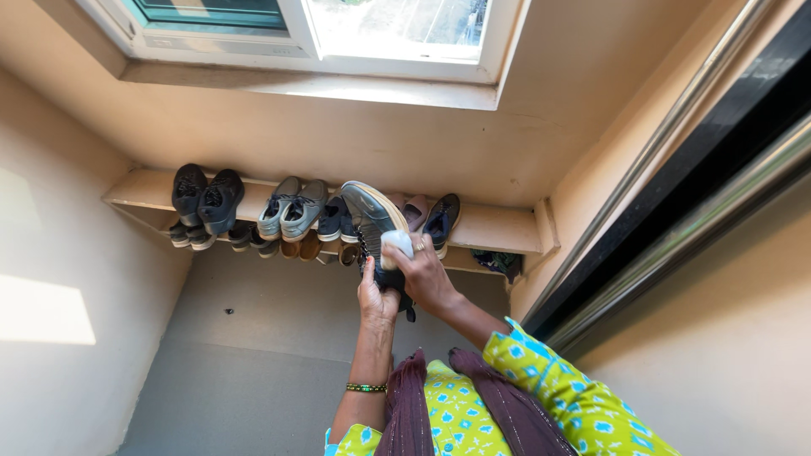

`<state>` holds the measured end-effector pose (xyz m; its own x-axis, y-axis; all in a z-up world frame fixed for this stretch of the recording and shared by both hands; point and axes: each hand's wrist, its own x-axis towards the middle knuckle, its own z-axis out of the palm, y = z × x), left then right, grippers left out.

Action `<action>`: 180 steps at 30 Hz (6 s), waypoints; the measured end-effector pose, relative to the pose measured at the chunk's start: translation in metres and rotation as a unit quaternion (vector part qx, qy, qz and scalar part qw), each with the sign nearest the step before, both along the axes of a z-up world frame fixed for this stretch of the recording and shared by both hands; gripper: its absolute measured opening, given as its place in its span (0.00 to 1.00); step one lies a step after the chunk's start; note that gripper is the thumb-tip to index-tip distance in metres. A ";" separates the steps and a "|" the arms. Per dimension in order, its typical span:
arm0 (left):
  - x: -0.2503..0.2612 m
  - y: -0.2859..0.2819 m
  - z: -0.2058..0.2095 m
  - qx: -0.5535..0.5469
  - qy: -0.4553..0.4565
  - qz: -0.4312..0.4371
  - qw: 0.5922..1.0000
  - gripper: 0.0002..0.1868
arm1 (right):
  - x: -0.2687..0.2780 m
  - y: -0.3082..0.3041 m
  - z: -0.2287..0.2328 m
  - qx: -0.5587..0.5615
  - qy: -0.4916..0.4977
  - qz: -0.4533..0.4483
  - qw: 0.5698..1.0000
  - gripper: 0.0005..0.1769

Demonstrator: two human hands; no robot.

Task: The person holds a dark sneaker and wipes its upper and sole with a white cloth. The person rotates the shoe to clean different sides and continues wiping until the end of the clip.

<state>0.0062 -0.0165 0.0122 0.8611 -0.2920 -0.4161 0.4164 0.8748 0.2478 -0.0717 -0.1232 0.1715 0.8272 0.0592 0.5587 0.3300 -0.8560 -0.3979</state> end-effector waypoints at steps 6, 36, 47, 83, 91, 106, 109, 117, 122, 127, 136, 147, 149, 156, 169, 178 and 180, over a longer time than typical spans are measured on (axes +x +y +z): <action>-0.001 0.004 -0.005 -0.062 0.002 -0.029 0.998 0.20 | -0.014 0.007 -0.007 0.004 -0.002 0.008 1.000 0.31; -0.036 -0.016 0.035 0.213 -0.126 0.145 0.958 0.24 | -0.042 -0.026 -0.034 0.095 -0.004 -0.070 0.993 0.31; -0.061 -0.038 0.031 0.344 -0.177 0.106 0.916 0.27 | -0.014 -0.018 -0.009 -0.045 -0.092 -0.041 0.994 0.29; -0.109 -0.052 0.027 0.374 -0.154 0.120 0.907 0.29 | -0.050 -0.094 0.025 0.174 -0.093 -0.036 0.980 0.29; -0.116 -0.059 0.015 0.341 -0.121 0.174 0.916 0.29 | -0.036 -0.058 -0.006 0.033 -0.050 -0.087 0.994 0.34; -0.036 -0.040 0.018 0.303 -0.123 0.132 0.936 0.29 | -0.022 -0.021 -0.035 0.089 -0.099 -0.056 0.990 0.32; -0.033 -0.034 0.034 0.378 -0.176 0.125 0.900 0.30 | 0.011 -0.033 -0.017 0.018 -0.122 -0.092 0.988 0.30; -0.033 -0.017 0.078 0.562 -0.242 0.105 0.784 0.31 | 0.075 -0.048 0.017 -0.099 -0.091 -0.180 0.974 0.32; -0.019 -0.001 0.067 0.564 -0.255 0.129 0.775 0.31 | 0.053 -0.006 -0.007 -0.044 -0.061 -0.133 0.988 0.32; -0.009 0.000 0.042 0.491 -0.198 0.099 0.842 0.31 | 0.019 0.023 -0.032 0.051 -0.060 -0.080 0.994 0.29; -0.017 -0.002 0.081 0.575 -0.235 0.080 0.779 0.31 | 0.032 -0.026 -0.011 -0.051 -0.075 -0.142 0.986 0.35; -0.044 0.011 0.101 0.653 -0.411 0.138 0.621 0.30 | 0.040 -0.026 0.034 -0.119 -0.036 -0.091 0.988 0.31; -0.046 0.014 0.098 0.658 -0.451 0.112 0.593 0.30 | 0.044 -0.015 0.040 -0.102 0.080 -0.035 0.991 0.31; -0.053 0.015 0.084 0.642 -0.524 0.120 0.547 0.27 | 0.051 -0.013 0.049 -0.012 0.139 0.124 0.982 0.35; -0.058 0.014 0.062 0.660 -0.599 0.102 0.442 0.24 | 0.048 -0.040 0.062 0.004 0.205 0.122 0.971 0.35; -0.060 0.013 0.061 0.658 -0.633 0.103 0.394 0.22 | 0.069 0.000 0.062 -0.045 0.223 0.223 0.948 0.36; -0.050 0.021 0.057 0.682 -0.588 0.071 0.429 0.21 | 0.066 -0.020 0.058 0.024 0.207 0.216 0.954 0.35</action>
